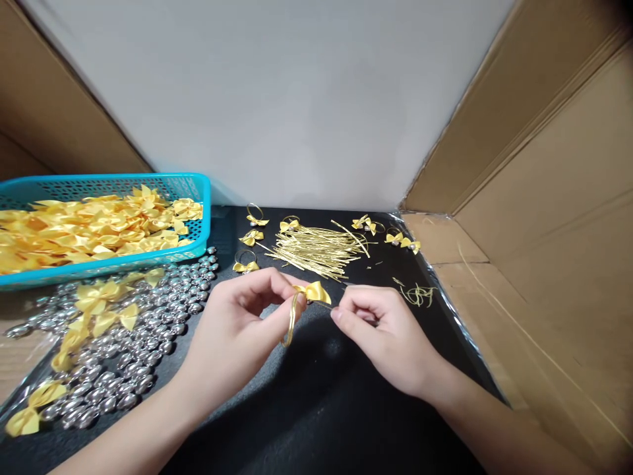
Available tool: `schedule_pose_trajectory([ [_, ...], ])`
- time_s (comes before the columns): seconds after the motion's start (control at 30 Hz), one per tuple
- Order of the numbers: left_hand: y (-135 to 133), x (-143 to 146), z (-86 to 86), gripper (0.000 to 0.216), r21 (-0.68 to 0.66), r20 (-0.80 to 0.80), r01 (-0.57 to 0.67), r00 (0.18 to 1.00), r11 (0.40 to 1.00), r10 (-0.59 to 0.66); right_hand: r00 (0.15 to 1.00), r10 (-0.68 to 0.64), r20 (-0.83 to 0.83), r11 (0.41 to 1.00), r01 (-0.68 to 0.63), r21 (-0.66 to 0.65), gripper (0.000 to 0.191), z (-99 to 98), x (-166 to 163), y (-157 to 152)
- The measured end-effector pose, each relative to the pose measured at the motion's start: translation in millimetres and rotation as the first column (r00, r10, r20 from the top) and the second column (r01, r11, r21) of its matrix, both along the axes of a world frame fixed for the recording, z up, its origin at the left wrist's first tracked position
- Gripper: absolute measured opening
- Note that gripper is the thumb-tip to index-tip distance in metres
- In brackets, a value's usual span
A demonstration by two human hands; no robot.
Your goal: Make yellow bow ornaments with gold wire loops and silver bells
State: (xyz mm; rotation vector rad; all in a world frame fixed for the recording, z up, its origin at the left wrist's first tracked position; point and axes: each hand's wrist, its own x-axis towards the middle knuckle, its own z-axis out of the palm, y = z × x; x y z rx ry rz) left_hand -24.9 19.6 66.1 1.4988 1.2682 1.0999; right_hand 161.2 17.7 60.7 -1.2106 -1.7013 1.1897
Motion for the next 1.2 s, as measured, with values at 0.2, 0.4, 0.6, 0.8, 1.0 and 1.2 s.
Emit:
schedule_pose_trajectory([
  [0.2, -1, 2, 1.6, 0.016, 0.08, -0.107, 0.0, 0.994, 0.997, 0.008, 0.997, -0.077, 0.008, 0.997, 0.077, -0.027, 0.011, -3.0, -2, -2],
  [0.4, -6, 5, 0.4, 0.015, 0.319, -0.407, 0.117, 0.913, 0.941, 0.024, 0.983, -0.159, -0.094, 0.986, 0.153, -0.063, 0.018, -6.5, -4, -5],
  [0.6, -11, 2, 1.7, 0.013, 0.409, -0.508, 0.198, 0.86, 0.891, 0.042, 0.974, -0.128, -0.187, 0.977, 0.092, -0.192, 0.017, -9.3, -5, -1],
  [0.8, -6, -3, 6.0, 0.015, 0.354, -0.491, 0.212, 0.871, 0.911, -0.011, 0.938, -0.127, -0.323, 0.969, 0.047, -0.243, 0.015, -9.8, -4, 6],
  [1.0, -3, -4, 9.3, 0.016, 0.291, -0.476, 0.24, 0.876, 0.926, -0.078, 0.917, -0.102, -0.385, 0.94, -0.037, -0.338, 0.022, -9.3, -4, 9],
  [1.2, -1, -4, 12.5, 0.007, 0.257, -0.423, 0.224, 0.9, 0.94, -0.099, 0.923, -0.125, -0.363, 0.932, -0.016, -0.361, 0.022, -3.5, -5, 6],
])
